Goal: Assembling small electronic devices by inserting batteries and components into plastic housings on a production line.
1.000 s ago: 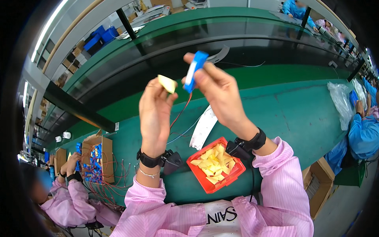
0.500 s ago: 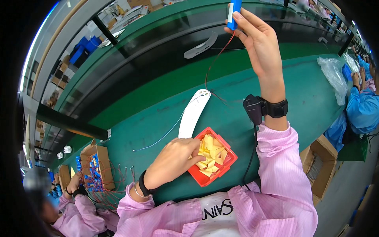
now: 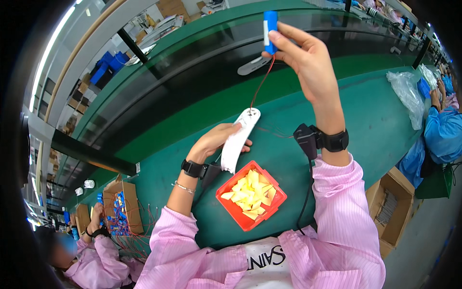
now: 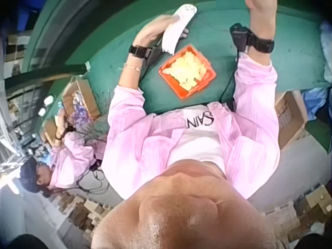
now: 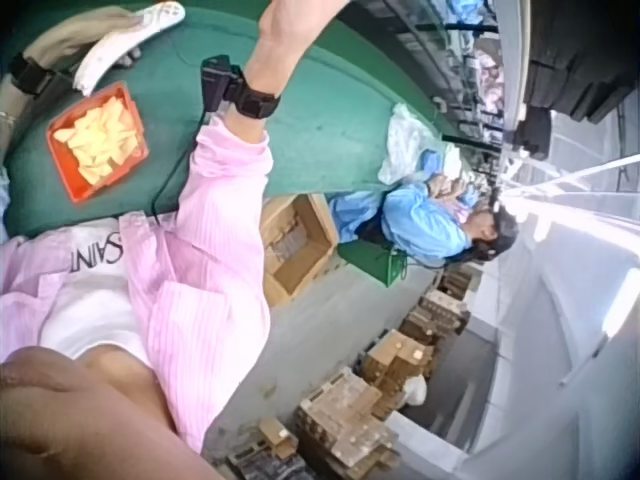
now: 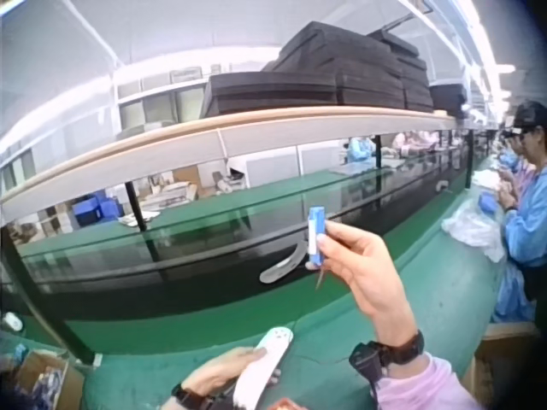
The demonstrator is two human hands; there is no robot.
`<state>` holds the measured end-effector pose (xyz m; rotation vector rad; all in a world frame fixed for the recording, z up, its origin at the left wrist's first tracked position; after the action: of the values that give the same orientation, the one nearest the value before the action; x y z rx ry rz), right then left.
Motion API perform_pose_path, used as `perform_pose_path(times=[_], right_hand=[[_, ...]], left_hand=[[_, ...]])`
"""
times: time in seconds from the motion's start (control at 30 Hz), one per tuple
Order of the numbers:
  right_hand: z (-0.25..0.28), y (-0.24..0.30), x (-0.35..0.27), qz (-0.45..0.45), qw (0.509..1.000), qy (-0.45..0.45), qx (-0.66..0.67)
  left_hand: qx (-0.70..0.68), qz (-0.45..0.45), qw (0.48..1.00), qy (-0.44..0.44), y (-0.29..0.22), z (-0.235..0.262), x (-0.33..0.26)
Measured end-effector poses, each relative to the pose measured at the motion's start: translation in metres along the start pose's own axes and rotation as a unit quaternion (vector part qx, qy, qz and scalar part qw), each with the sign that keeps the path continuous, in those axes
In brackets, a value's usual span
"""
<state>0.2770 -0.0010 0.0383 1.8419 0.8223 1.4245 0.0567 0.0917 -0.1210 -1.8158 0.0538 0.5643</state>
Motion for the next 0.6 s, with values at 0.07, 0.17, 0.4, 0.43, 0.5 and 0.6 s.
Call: perform_pose_path(times=[0.07, 0.17, 0.4, 0.43, 0.5, 0.6], right_hand=[[-0.004, -0.007, 0.0, -0.007, 0.999, 0.021, 0.027], [-0.028, -0.021, -0.006, -0.06, 0.995, 0.062, 0.045], [-0.081, -0.045, -0.02, -0.115, 0.985, 0.123, -0.031], [-0.083, -0.046, -0.02, -0.101, 0.987, 0.106, -0.064], [-0.09, -0.044, -0.022, -0.078, 0.988, 0.085, -0.098], [-0.096, -0.042, -0.027, -0.053, 0.991, 0.066, -0.101]], left_hand=[[-0.054, -0.071, 0.995, -0.036, -0.009, 0.004, 0.001], [-0.057, -0.229, 0.966, -0.104, -0.031, 0.001, -0.007], [-0.142, -0.443, 0.858, -0.217, -0.076, -0.021, -0.025], [-0.163, -0.459, 0.847, -0.214, -0.081, -0.027, -0.028], [-0.18, -0.462, 0.85, -0.179, -0.081, -0.032, -0.036], [-0.189, -0.481, 0.832, -0.204, -0.085, -0.046, -0.04]])
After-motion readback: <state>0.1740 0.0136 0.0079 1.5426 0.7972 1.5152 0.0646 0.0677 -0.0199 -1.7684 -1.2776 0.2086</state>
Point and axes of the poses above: each hand's wrist, its own x-axis towards the middle knuckle, its own z-axis out of the back of the hand, y = z × x, the point moved 2 cm from there along x, towards the middle knuckle, and after that the axes turned 11 degrees about y, right-handed, at the moved point
